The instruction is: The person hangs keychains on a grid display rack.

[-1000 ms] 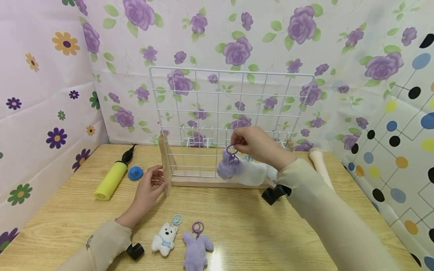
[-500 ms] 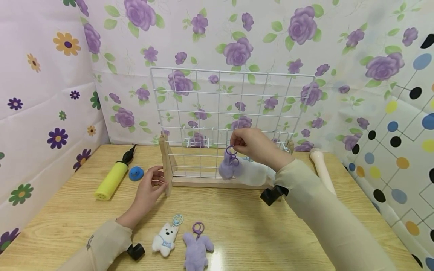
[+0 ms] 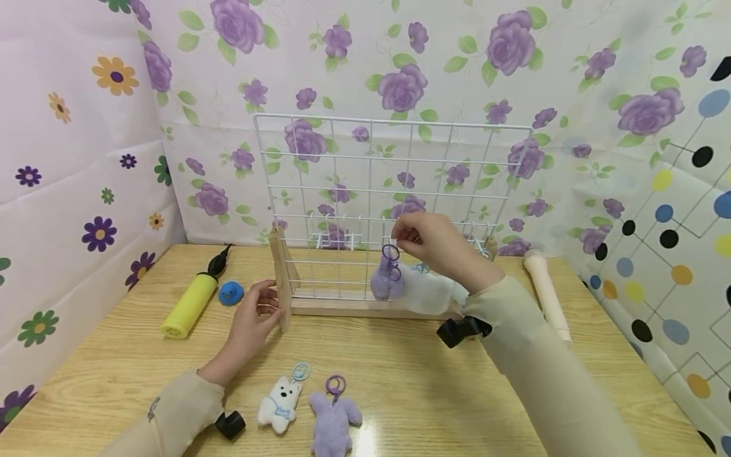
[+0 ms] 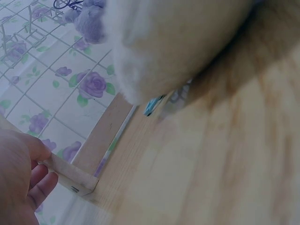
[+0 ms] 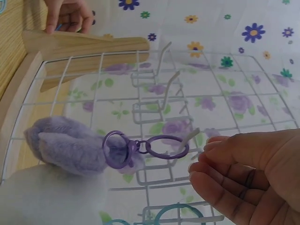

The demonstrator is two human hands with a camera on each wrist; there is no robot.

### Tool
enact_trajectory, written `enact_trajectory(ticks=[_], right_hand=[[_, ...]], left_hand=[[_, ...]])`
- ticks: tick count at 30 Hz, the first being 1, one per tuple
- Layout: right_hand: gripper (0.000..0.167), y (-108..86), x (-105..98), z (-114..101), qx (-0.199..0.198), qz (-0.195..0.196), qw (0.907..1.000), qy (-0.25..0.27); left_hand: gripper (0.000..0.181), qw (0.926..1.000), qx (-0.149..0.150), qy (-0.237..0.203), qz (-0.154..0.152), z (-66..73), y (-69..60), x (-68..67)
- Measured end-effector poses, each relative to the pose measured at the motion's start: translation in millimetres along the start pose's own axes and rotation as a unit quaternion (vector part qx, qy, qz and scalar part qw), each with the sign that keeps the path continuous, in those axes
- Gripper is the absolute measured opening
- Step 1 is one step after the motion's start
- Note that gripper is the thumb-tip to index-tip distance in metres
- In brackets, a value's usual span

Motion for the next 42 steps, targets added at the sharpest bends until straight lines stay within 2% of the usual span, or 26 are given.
enact_trajectory(ticks=[4,9,14,19,23,35,42], right_hand=[[0.011,-6.7,-4.8,-4.5,-0.013,0.023,0.9996,0.004],[0.012,-20.5,-8.2,-14.5,-0.050,0.065,0.9966,0.005],[0.012,-37.2,-5.6,-27.4,-0.098,0.103,0.9897,0.015],[0.015,-55.0,7.3,-37.8,-0.152,0.123,0.9802,0.033],[0.019,-65.0,21.6,-40.2,-0.175,0.118,0.9758,0.058],[0.019,-76.6,62.3,-33.3,-0.144,0.062,0.9815,0.110],[0.018,-81.1,83.6,-28.7,-0.162,0.045,0.9749,0.146]], left_hand=[[0.055,1.0000,-0.001,0.001,0.000,-1.5,0.9,0.0],[0.055,1.0000,-0.005,0.001,-0.002,-3.0,0.6,0.6],[0.055,1.0000,-0.006,-0.002,-0.001,-2.9,0.0,0.5],[0.055,1.0000,-0.004,0.001,0.002,-3.6,-0.3,0.4],[0.055,1.0000,-0.001,0.002,0.003,-3.6,-0.5,0.4],[0.055,0.9999,-0.009,-0.006,-0.004,-4.4,1.0,1.4],[0.055,1.0000,-0.004,0.000,-0.005,-2.4,0.1,1.1]])
Point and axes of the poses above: each hand's wrist, its own y-axis towards the middle knuckle, its own x-axis out of the palm, z = x × y, the point moved 10 cm from there along y, towards the middle knuckle, and after that the axes turned 4 degrees about y, right-handed, at the moved point
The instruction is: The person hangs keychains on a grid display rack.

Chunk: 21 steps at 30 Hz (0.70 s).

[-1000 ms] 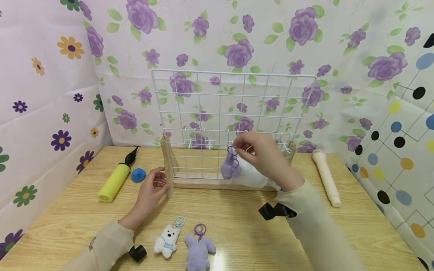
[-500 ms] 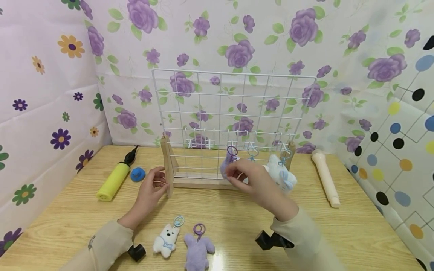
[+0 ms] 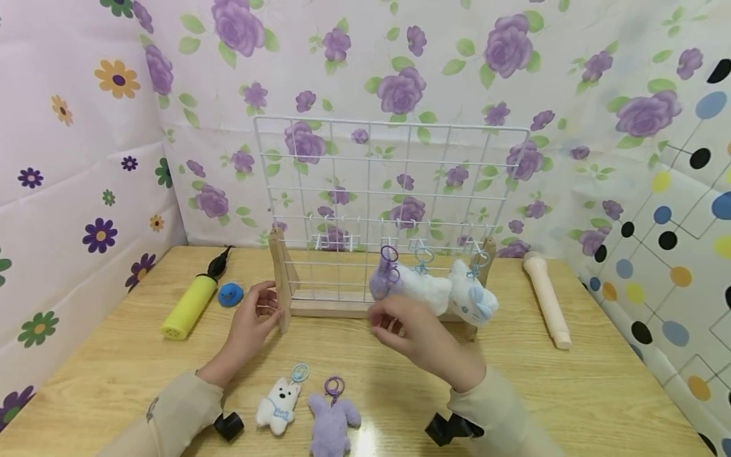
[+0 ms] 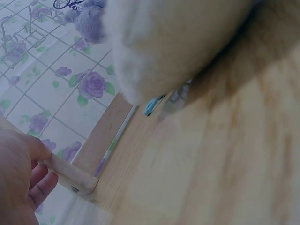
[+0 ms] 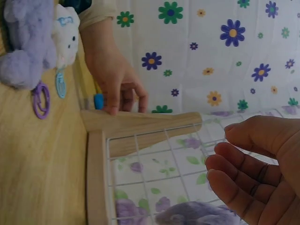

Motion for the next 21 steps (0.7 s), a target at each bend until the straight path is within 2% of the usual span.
enact_trajectory(ticks=[5,10,21], right_hand=[[0.013,-4.4,17.5,6.2,-0.003,-0.020,0.9998,0.000],[0.012,-11.5,37.7,15.9,0.031,-0.049,0.9983,0.011],[0.014,-20.2,75.0,27.9,0.062,-0.102,0.9918,0.046]], left_hand=[[0.056,1.0000,-0.003,0.007,0.000,-0.8,0.0,0.3],[0.056,1.0000,-0.004,0.005,-0.001,-0.4,0.4,0.2],[0.055,1.0000,0.001,0.007,0.002,0.7,-0.8,-0.6]])
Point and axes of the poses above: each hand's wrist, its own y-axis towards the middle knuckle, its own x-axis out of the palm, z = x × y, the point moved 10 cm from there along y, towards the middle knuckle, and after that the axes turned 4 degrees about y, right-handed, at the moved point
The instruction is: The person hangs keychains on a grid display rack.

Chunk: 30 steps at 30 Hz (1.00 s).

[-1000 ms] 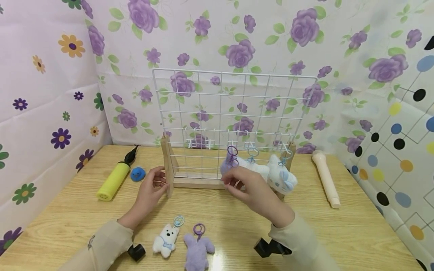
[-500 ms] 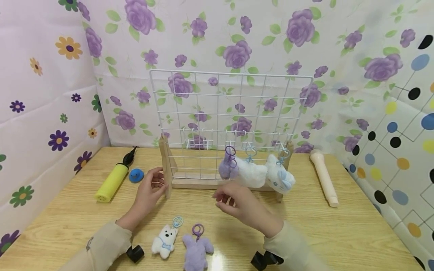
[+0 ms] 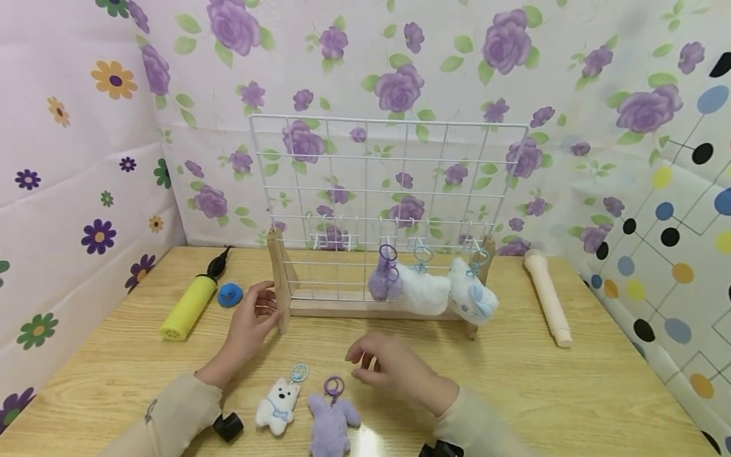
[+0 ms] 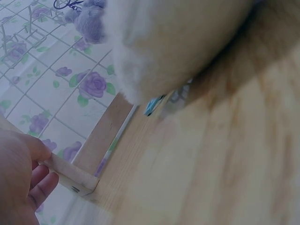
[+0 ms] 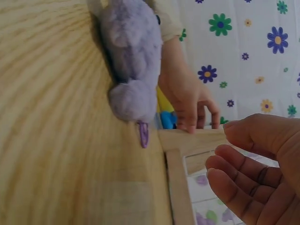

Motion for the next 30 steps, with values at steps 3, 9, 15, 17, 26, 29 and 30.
enact_trajectory(ticks=[3,9,15,17,26,29,30], right_hand=[[0.015,1.4,9.5,4.3,0.007,-0.016,0.9998,0.008],[0.016,3.7,26.4,16.6,0.045,-0.048,0.9974,0.029],[0.015,8.4,37.1,20.6,0.055,-0.068,0.9961,0.009],[0.015,10.1,39.5,20.7,0.051,-0.073,0.9961,-0.002],[0.021,15.2,50.6,21.8,0.048,-0.107,0.9924,-0.038],[0.023,16.5,53.0,23.0,0.051,-0.114,0.9909,-0.049],[0.023,16.8,53.7,23.5,0.053,-0.116,0.9905,-0.051]], left_hand=[[0.055,1.0000,0.000,0.002,-0.001,-0.3,0.1,0.3],[0.054,1.0000,0.001,0.000,-0.001,1.6,-0.5,-0.2],[0.053,1.0000,0.006,0.000,0.002,3.0,-0.6,-0.6],[0.053,1.0000,0.007,0.002,0.002,2.7,-0.4,-0.7],[0.053,1.0000,0.005,0.007,-0.001,0.7,0.0,-0.4],[0.053,1.0000,0.003,0.003,-0.001,1.3,0.0,-0.6],[0.053,1.0000,0.002,0.001,-0.001,1.3,0.0,-0.6]])
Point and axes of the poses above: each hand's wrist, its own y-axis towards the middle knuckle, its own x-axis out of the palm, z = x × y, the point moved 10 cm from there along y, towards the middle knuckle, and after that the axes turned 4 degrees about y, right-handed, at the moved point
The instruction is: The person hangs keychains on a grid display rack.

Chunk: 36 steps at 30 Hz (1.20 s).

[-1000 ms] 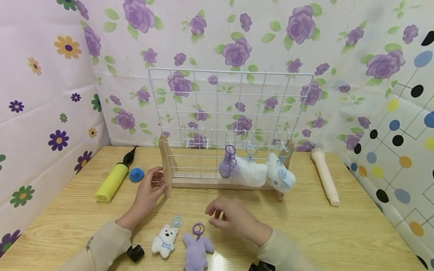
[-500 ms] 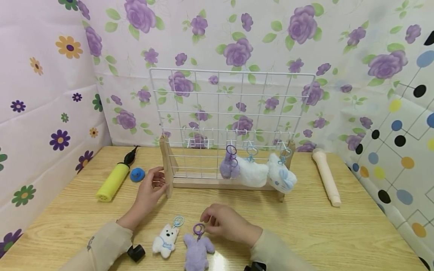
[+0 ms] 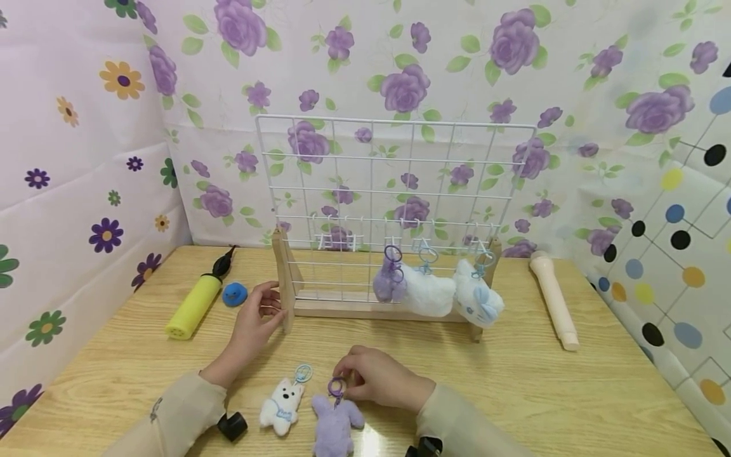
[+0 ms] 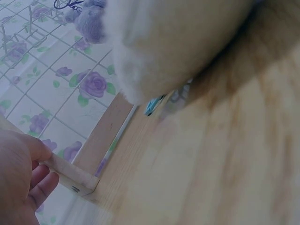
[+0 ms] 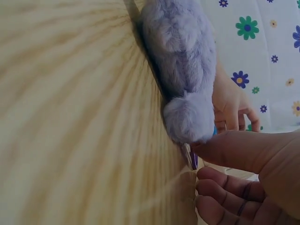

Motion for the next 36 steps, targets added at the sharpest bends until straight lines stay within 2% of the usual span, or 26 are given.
enact_trajectory(ticks=[15,21,27,36], right_hand=[[0.017,4.2,3.6,3.1,0.018,-0.008,0.9998,0.000],[0.019,3.3,4.3,4.4,0.027,-0.013,0.9992,0.026],[0.015,-1.0,3.7,3.6,0.022,-0.016,0.9982,0.054],[0.003,-10.3,-9.0,-5.7,0.007,0.009,0.9961,0.088]], left_hand=[[0.052,1.0000,-0.006,-0.001,-0.001,-0.9,0.4,0.8],[0.053,0.9999,-0.016,0.000,-0.004,-2.5,0.7,1.0],[0.055,0.9999,-0.011,-0.001,-0.003,-3.4,0.8,1.0],[0.054,0.9999,-0.010,-0.002,-0.001,-3.1,0.6,0.7]])
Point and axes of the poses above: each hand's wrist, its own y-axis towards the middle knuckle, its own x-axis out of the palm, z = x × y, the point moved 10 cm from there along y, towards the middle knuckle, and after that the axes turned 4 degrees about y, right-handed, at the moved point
